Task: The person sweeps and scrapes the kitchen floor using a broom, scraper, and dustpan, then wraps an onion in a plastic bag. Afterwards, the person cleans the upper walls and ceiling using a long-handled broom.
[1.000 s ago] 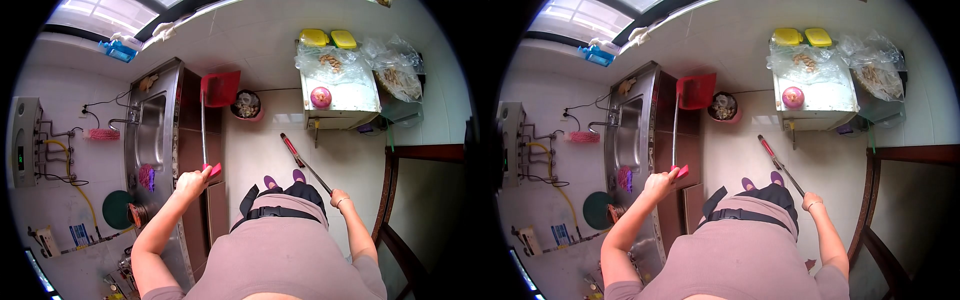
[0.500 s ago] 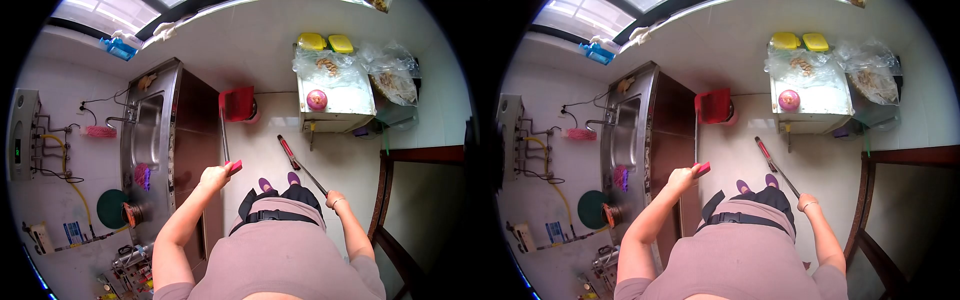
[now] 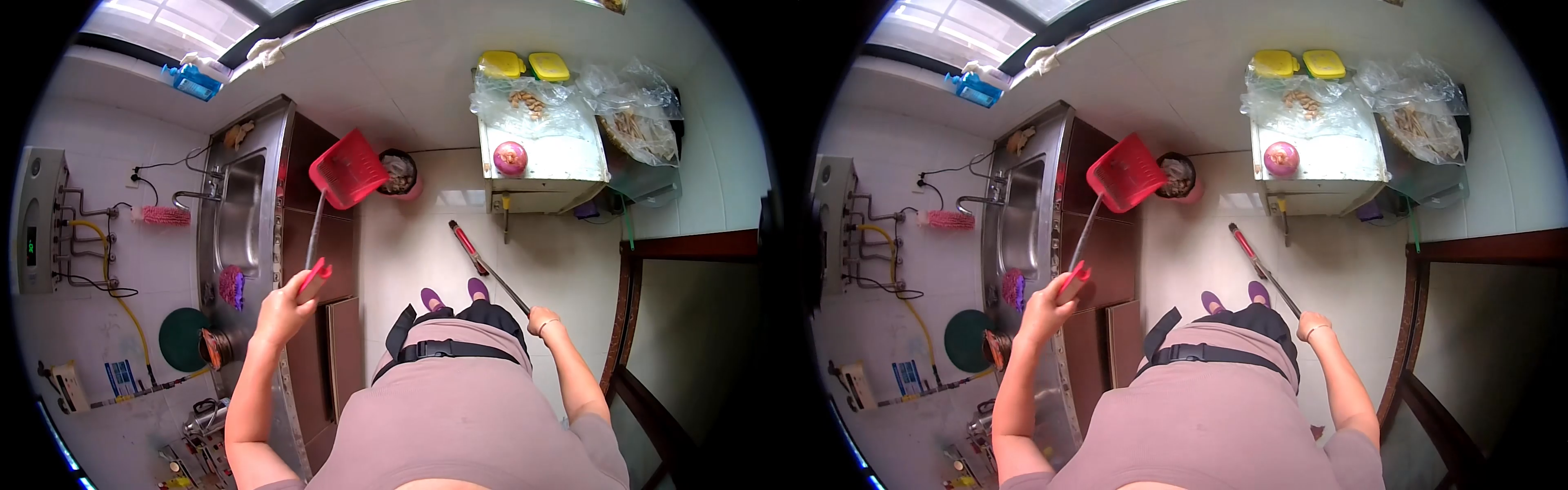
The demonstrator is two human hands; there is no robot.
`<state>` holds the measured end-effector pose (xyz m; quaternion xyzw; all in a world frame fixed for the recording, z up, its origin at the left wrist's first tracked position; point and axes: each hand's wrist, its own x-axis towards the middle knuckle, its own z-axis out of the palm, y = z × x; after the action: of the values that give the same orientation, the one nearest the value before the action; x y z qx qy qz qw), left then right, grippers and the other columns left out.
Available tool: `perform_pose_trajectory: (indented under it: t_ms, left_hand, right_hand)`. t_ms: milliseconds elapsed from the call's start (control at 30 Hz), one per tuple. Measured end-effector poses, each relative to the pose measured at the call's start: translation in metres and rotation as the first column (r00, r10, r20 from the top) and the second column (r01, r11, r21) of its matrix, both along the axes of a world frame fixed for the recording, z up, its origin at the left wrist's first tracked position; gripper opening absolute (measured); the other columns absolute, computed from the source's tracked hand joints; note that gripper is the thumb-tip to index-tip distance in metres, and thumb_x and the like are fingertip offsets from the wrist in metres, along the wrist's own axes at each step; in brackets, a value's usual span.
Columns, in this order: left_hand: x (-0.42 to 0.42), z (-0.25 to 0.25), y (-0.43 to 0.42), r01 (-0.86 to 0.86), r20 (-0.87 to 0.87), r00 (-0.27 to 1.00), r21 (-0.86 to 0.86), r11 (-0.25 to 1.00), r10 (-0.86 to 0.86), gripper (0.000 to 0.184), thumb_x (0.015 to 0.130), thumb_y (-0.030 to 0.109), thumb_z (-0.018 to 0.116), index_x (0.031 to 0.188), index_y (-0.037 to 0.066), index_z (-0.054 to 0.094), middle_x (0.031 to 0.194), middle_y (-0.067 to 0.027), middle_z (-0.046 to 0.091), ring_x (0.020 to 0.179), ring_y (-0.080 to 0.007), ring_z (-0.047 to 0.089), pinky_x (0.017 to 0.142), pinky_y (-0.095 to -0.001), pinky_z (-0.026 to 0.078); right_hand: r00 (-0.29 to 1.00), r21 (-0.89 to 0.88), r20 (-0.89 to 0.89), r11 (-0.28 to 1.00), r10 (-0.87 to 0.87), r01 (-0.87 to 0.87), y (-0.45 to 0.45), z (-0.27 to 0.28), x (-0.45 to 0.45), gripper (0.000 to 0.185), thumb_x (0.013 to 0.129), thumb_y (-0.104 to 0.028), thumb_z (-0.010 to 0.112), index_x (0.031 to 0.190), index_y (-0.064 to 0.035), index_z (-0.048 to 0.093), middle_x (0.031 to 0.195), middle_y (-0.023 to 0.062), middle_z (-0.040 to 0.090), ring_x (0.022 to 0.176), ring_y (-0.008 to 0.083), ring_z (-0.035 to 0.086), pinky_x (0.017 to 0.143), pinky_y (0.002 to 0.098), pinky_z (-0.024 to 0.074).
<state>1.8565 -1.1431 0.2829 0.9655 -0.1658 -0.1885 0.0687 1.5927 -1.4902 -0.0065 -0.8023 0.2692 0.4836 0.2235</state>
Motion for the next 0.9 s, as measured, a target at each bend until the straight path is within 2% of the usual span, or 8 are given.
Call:
perform_pose_trajectory:
  t_ms: [167, 267, 433, 567, 633, 667, 800, 900]
  left_hand:
    - [-0.007, 0.015, 0.031, -0.212, -0.087, 0.977, -0.394, 0.894, 0.193, 0.045, 0.072, 0.006, 0.063, 0.116, 0.002, 0.054, 0.089, -0.0031, 0.062, 0.078, -0.0080, 0.055, 0.070, -0.0232, 0.045]
    - [-0.013, 0.009, 0.053, -0.386, -0.238, 0.920, -0.402, 0.830, 0.313, 0.045, 0.072, 0.005, 0.062, 0.116, 0.003, 0.054, 0.087, 0.0001, 0.060, 0.077, -0.0056, 0.053, 0.069, -0.0209, 0.044]
    - [-0.025, -0.031, 0.060, -0.579, -0.433, 0.805, -0.424, 0.696, 0.406, 0.042, 0.075, 0.006, 0.061, 0.117, 0.007, 0.055, 0.063, 0.0073, 0.047, 0.043, -0.0014, 0.035, 0.038, -0.0190, 0.027]
    - [-0.024, -0.079, 0.068, -0.623, -0.501, 0.766, -0.423, 0.658, 0.403, 0.043, 0.076, 0.005, 0.060, 0.118, 0.006, 0.054, 0.062, 0.0059, 0.047, 0.041, -0.0026, 0.037, 0.035, -0.0196, 0.027]
    - [-0.027, -0.087, 0.060, -0.640, -0.538, 0.742, -0.388, 0.664, 0.401, 0.044, 0.076, 0.005, 0.061, 0.119, 0.006, 0.053, 0.061, 0.0053, 0.047, 0.041, -0.0032, 0.038, 0.035, -0.0200, 0.028]
    - [-0.028, -0.092, 0.057, -0.655, -0.566, 0.718, -0.354, 0.668, 0.404, 0.044, 0.076, 0.005, 0.061, 0.119, 0.005, 0.052, 0.061, 0.0047, 0.047, 0.041, -0.0038, 0.038, 0.035, -0.0203, 0.028]
    - [-0.024, -0.128, 0.059, -0.608, -0.629, 0.706, -0.302, 0.735, 0.326, 0.048, 0.076, 0.011, 0.062, 0.121, 0.003, 0.049, 0.064, 0.0014, 0.049, 0.043, -0.0065, 0.042, 0.037, -0.0223, 0.033]
    - [-0.021, -0.138, 0.043, -0.526, -0.637, 0.717, -0.230, 0.819, 0.282, 0.049, 0.076, 0.014, 0.063, 0.121, 0.003, 0.050, 0.065, 0.0005, 0.051, 0.045, -0.0075, 0.044, 0.040, -0.0231, 0.036]
  right_hand:
    - [0.998, -0.020, 0.026, 0.998, 0.057, -0.056, -0.004, 0.019, -0.004, 0.030, 0.076, -0.009, 0.050, 0.103, -0.0078, 0.060, 0.107, 0.0152, 0.061, 0.102, 0.0295, 0.058, 0.086, 0.0376, 0.0468]
    - [1.000, -0.018, 0.023, 1.000, 0.005, -0.005, -0.004, 0.035, -0.005, 0.029, 0.077, -0.010, 0.049, 0.103, -0.0096, 0.060, 0.106, 0.0150, 0.061, 0.101, 0.0298, 0.058, 0.085, 0.0379, 0.0470]
    - [0.994, 0.045, 0.009, 0.993, -0.108, 0.107, -0.004, -0.010, -0.006, 0.029, 0.078, -0.011, 0.049, 0.105, -0.0064, 0.060, 0.110, 0.0174, 0.059, 0.103, 0.0309, 0.057, 0.085, 0.0399, 0.0473]
    - [0.999, -0.001, 0.009, 0.999, 0.032, -0.032, 0.004, -0.002, 0.023, 0.028, 0.077, -0.008, 0.050, 0.102, -0.0039, 0.062, 0.107, 0.0185, 0.060, 0.101, 0.0312, 0.058, 0.085, 0.0398, 0.0477]
    - [0.997, 0.025, 0.071, 0.999, -0.023, 0.021, 0.003, 0.008, 0.036, 0.020, 0.074, -0.002, 0.048, 0.085, 0.0014, 0.064, 0.080, 0.0188, 0.065, 0.070, 0.0281, 0.065, 0.065, 0.0381, 0.0513]
    - [0.998, 0.016, 0.066, 1.000, -0.025, 0.024, 0.003, 0.016, 0.041, 0.020, 0.074, -0.002, 0.048, 0.085, 0.0014, 0.064, 0.080, 0.0188, 0.065, 0.070, 0.0281, 0.065, 0.065, 0.0381, 0.0513]
    - [0.983, 0.148, -0.081, 0.973, -0.167, 0.178, 0.009, 0.046, 0.054, 0.016, 0.073, 0.001, 0.047, 0.080, 0.0066, 0.060, 0.068, 0.0159, 0.063, 0.059, 0.0239, 0.061, 0.054, 0.0360, 0.0489]
    - [0.986, 0.374, -0.036, 0.912, -0.164, 0.165, 0.018, 0.051, 0.054, 0.023, 0.074, -0.004, 0.054, 0.094, 0.0071, 0.059, 0.066, 0.0109, 0.061, 0.056, 0.0196, 0.058, 0.053, 0.0336, 0.0484]
